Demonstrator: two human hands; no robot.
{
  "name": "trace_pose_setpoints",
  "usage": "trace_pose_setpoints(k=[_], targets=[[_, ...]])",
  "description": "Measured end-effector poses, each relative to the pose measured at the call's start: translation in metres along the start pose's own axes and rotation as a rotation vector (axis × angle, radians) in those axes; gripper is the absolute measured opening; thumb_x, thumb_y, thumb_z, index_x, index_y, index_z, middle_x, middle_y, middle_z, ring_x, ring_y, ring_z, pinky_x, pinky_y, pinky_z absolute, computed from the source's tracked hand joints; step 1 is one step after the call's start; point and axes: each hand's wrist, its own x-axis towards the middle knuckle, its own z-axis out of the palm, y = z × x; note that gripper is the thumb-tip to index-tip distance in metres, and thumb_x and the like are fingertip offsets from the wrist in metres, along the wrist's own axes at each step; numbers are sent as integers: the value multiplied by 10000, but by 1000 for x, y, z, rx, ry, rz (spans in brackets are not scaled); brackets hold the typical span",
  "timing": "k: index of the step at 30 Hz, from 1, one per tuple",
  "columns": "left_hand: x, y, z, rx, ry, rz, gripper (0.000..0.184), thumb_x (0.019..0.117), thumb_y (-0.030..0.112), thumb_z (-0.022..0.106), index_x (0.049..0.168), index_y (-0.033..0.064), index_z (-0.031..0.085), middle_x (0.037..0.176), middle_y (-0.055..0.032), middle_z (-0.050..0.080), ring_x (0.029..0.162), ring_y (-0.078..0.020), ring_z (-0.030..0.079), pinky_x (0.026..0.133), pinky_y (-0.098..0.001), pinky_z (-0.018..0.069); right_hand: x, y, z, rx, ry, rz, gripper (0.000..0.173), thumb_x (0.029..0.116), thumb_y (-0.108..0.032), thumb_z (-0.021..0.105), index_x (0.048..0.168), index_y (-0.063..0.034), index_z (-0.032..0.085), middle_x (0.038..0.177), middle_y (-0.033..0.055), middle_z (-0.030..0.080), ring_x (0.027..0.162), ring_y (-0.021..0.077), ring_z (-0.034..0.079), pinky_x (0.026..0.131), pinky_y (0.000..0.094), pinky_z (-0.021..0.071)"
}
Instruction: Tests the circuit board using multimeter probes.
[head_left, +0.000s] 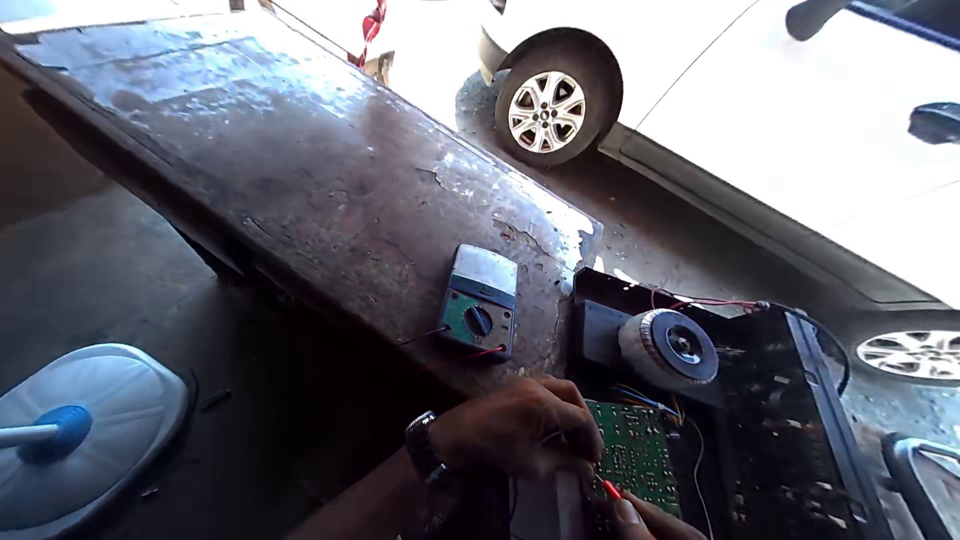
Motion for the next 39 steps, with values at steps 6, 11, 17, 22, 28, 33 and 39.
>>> trace_pose_setpoints(k=[6, 11, 17, 22, 28, 33, 39], targets=[[-1, 0, 0, 2, 0, -18, 90, 894, 93, 766, 955, 27, 768, 1004, -119, 706, 1006, -198, 645, 925, -325, 510, -1, 1, -1, 7, 1, 8, 70, 937, 6, 668, 977, 16, 724, 910, 12, 741, 819, 71, 713, 764, 237, 616], [-1, 1, 0, -4, -8, -26, 85, 898, 93, 763, 956, 31, 767, 1005, -110, 707, 1006, -193, 643, 925, -324, 507, -2, -1, -1, -8, 14, 23, 69, 923, 4, 677, 958, -17, 732, 887, -31, 735, 788, 37, 702, 725, 203, 610], [-1, 1, -2, -11, -9, -36, 91, 907, 105, 761, 964, 34, 763, 1012, -104, 704, 1011, -184, 641, 928, -319, 508, -2, -3, 1, -20, 30, 50, 82, 913, 21, 672, 954, -22, 729, 873, -41, 738, 774, 25, 700, 718, 187, 606], [-3, 0, -1, -41, -27, -78, 112, 938, 121, 737, 989, 22, 750, 1028, -85, 705, 1027, -149, 651, 924, -296, 539, -1, -4, 1, -116, 42, 20, 78, 914, -44, 686, 963, -3, 730, 871, -10, 736, 735, 29, 692, 667, 164, 595], [-4, 6, 0, -4, -38, -107, 65, 882, 92, 779, 933, 52, 776, 991, -52, 708, 996, -152, 658, 885, -304, 571, -1, -3, -1, -59, 56, 3, 77, 906, -25, 692, 949, 25, 730, 856, 32, 739, 727, 64, 697, 648, 187, 601], [-2, 10, -1, 43, -44, -99, 70, 872, 100, 782, 930, 62, 775, 1000, -48, 708, 1010, -157, 655, 910, -308, 558, -1, -3, 0, -80, 66, 13, 70, 900, -9, 681, 932, 32, 727, 827, 37, 734, 701, 55, 688, 620, 175, 587], [-5, 6, -1, 23, -48, -107, 112, 879, 112, 788, 982, 69, 777, 1039, -38, 702, 1015, -145, 654, 911, -301, 564, 0, -2, -2, -97, 49, 21, 76, 887, -22, 689, 923, 25, 737, 802, 38, 733, 681, 55, 681, 601, 174, 577]])
